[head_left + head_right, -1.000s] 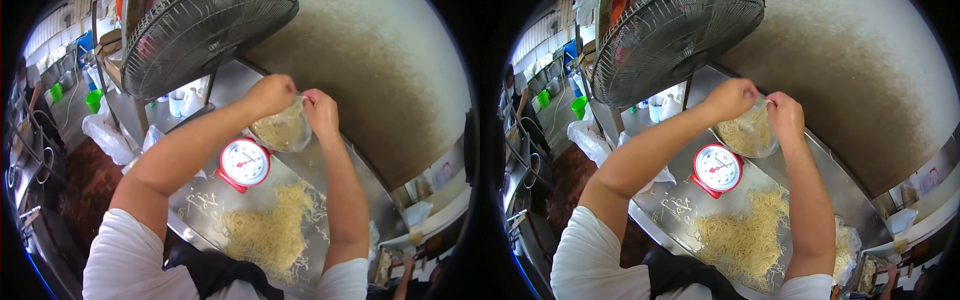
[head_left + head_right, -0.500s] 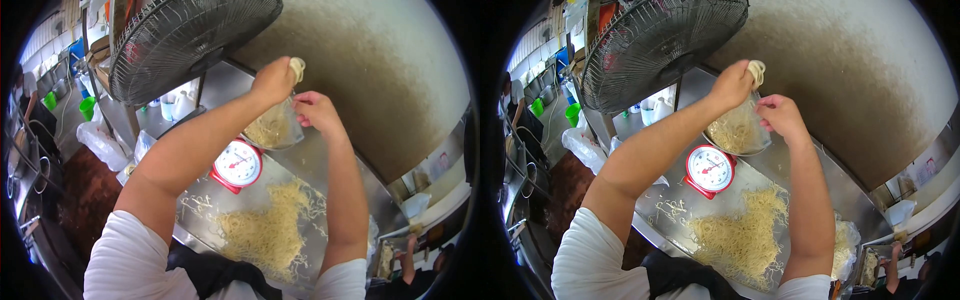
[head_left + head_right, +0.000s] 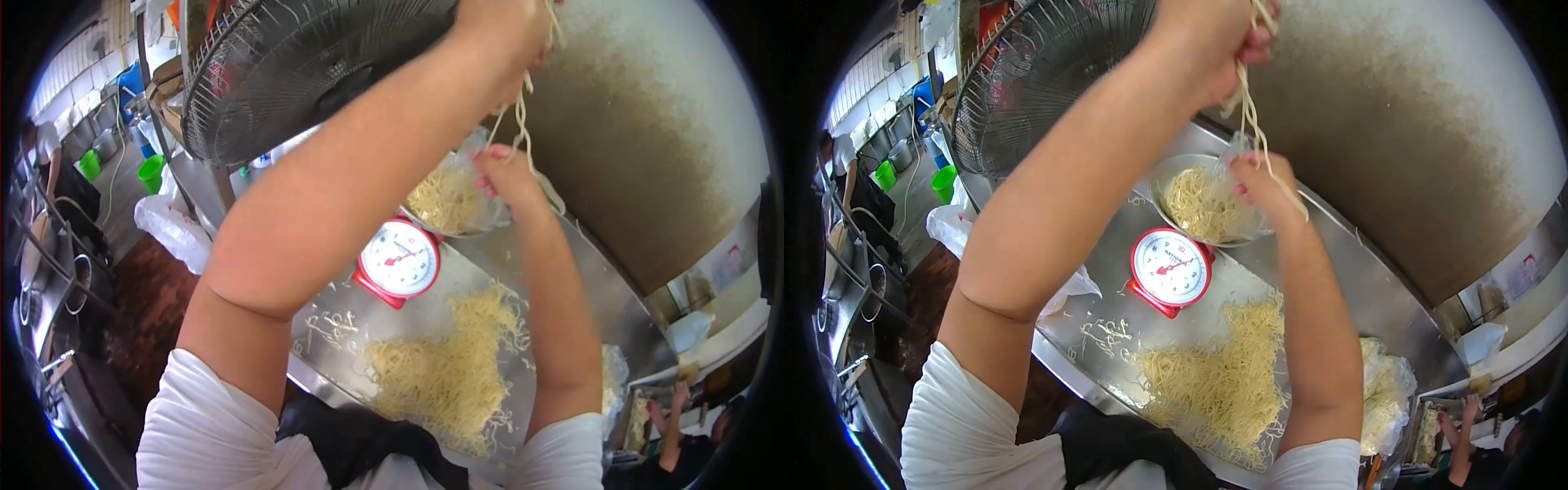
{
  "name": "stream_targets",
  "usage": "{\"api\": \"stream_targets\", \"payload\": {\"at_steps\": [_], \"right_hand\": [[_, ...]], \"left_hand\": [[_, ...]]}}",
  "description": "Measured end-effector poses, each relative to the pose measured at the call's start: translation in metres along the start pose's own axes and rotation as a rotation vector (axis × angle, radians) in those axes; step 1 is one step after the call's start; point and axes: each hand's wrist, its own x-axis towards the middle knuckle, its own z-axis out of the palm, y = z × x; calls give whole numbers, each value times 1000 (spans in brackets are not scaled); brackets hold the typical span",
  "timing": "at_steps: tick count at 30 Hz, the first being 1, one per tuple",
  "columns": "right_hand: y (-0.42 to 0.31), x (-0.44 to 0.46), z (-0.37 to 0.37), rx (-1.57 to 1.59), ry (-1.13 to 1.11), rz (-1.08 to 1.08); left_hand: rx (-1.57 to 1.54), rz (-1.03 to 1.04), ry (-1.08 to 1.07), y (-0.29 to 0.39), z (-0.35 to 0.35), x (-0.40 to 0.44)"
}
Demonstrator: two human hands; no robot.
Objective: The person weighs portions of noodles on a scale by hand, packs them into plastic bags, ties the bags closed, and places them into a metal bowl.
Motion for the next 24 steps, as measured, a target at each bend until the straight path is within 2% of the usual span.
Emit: {"api": "stream_targets", "payload": {"at_steps": [1,3,7,8,10,11,12,13,15,18,19,21,23,24], "right_hand": [[-6,-1,-5,10,39,-20],[-30,-3,-17,164,142,-98],[-92,-30,-36,255,365,-419],[-99,-39,-42,297,356,-482],[-107,-61,-51,381,323,-582],[-107,-76,-53,423,295,-618],[-107,-90,-55,464,265,-653],[-108,-104,-58,430,238,-632],[-105,-130,-59,320,176,-585],[-89,-160,-41,-21,39,-486],[-83,-165,-35,-158,-17,-433],[-61,-173,-28,-90,29,-253],[-33,-181,-20,-29,21,-117],[-14,-185,-16,-2,-15,-71]], "left_hand": [[-140,-6,15,16,4,-9],[-177,-19,59,35,2,-12],[-203,0,63,44,-8,-27],[-147,36,71,42,-6,-48],[-162,-46,1,48,-11,-78],[-234,-163,-72,51,-21,-89],[-160,-162,-103,49,-24,-97],[-86,-158,-134,46,-28,-105],[361,77,-110,20,-29,-119],[312,91,-230,-34,-28,-148],[321,15,-257,-50,-25,-168],[-445,-347,-267,-95,-25,-211],[-153,-405,-147,-103,-24,-247],[-90,-435,-158,-99,-27,-258]]}}
